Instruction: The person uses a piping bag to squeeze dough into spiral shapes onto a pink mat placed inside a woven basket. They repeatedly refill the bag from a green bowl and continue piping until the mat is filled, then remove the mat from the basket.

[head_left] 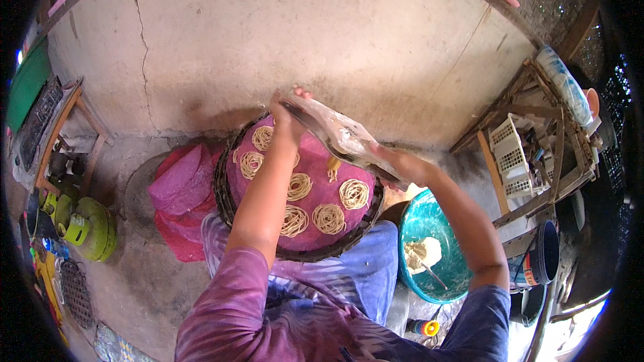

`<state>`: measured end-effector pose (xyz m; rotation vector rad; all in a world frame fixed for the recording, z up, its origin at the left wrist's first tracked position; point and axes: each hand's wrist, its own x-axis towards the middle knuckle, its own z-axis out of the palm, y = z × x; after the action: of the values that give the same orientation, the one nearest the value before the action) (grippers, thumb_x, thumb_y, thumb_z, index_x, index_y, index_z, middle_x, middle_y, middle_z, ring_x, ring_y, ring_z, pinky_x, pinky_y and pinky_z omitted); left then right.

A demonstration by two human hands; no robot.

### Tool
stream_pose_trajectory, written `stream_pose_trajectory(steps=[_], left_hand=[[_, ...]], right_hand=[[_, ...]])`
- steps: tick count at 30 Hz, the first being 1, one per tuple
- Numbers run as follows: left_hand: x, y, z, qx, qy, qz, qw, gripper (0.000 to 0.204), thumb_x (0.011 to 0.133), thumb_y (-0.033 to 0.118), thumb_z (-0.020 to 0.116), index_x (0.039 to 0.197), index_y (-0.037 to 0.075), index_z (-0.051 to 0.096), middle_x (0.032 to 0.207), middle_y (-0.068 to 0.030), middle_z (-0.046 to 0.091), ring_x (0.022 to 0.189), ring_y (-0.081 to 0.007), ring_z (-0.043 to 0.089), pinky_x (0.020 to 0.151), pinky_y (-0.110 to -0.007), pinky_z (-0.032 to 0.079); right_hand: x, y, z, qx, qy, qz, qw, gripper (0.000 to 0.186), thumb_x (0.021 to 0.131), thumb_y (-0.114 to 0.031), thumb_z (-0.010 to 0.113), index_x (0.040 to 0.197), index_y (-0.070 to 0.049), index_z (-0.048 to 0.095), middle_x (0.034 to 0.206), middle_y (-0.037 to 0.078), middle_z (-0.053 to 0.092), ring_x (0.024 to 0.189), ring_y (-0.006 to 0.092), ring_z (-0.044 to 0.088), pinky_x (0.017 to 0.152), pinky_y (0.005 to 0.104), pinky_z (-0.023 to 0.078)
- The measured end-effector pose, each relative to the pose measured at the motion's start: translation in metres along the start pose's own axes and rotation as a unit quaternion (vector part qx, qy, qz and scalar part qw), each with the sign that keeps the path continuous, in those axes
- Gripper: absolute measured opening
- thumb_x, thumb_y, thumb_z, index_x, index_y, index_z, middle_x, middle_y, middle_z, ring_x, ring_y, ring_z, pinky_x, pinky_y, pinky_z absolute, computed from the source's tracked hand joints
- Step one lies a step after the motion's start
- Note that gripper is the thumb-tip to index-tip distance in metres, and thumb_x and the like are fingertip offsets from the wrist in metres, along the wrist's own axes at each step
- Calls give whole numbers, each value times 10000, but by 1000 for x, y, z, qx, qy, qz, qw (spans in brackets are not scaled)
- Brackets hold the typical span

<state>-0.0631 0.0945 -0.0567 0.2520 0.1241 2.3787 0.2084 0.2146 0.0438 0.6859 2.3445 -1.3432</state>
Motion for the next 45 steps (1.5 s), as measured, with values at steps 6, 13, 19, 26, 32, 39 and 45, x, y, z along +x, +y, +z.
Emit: stream_pose_trajectory(steps=[6,13,19,26,32,39,45], left_hand=[[-6,2,17,-17,54,42,998,425,948,417,215,845,84,457,703,-61,495,723,-230,493,697,-375,431],[-14,12,40,-23,-13,46,999,423,959,402,215,820,75,445,653,-69,468,663,-221,460,662,-370,414],[-20,-10,11,-25,62,31,997,298,931,354,282,830,133,454,660,12,465,639,-170,478,605,-362,423],[-3,-12,-30,-165,-123,-29,978,349,944,396,317,804,139,508,662,37,491,659,-173,519,632,-383,448],[-3,-9,-46,-215,-162,-10,963,357,948,377,314,797,135,527,677,35,513,666,-164,530,648,-426,478],[3,18,-25,-114,-179,47,976,303,948,300,385,703,174,511,642,52,547,669,-131,598,675,-364,473],[8,40,33,-26,-147,59,987,398,975,439,332,796,124,499,662,3,522,725,-177,574,749,-371,455]], right_hand=[[-22,-23,-2,-51,53,-52,996,765,964,-662,323,1099,10,662,726,79,626,604,147,588,544,317,476],[-12,-17,10,-28,77,-34,996,726,939,-667,397,979,-3,688,660,86,606,500,142,556,439,304,430],[-25,9,4,7,40,14,999,730,942,-659,401,904,12,686,683,102,607,587,177,590,521,329,467],[27,52,25,475,-182,-58,859,911,865,-795,277,1350,-47,465,923,246,658,606,298,668,619,410,587],[82,86,55,518,-233,-120,814,725,939,-678,333,1365,-105,459,858,182,660,541,216,636,554,346,556],[71,49,46,88,-22,-94,991,537,980,-450,462,1360,-74,417,773,128,638,467,154,543,460,274,444],[39,4,-13,288,-150,-86,942,676,988,-616,301,1011,-21,622,710,95,624,485,141,526,460,279,421]])
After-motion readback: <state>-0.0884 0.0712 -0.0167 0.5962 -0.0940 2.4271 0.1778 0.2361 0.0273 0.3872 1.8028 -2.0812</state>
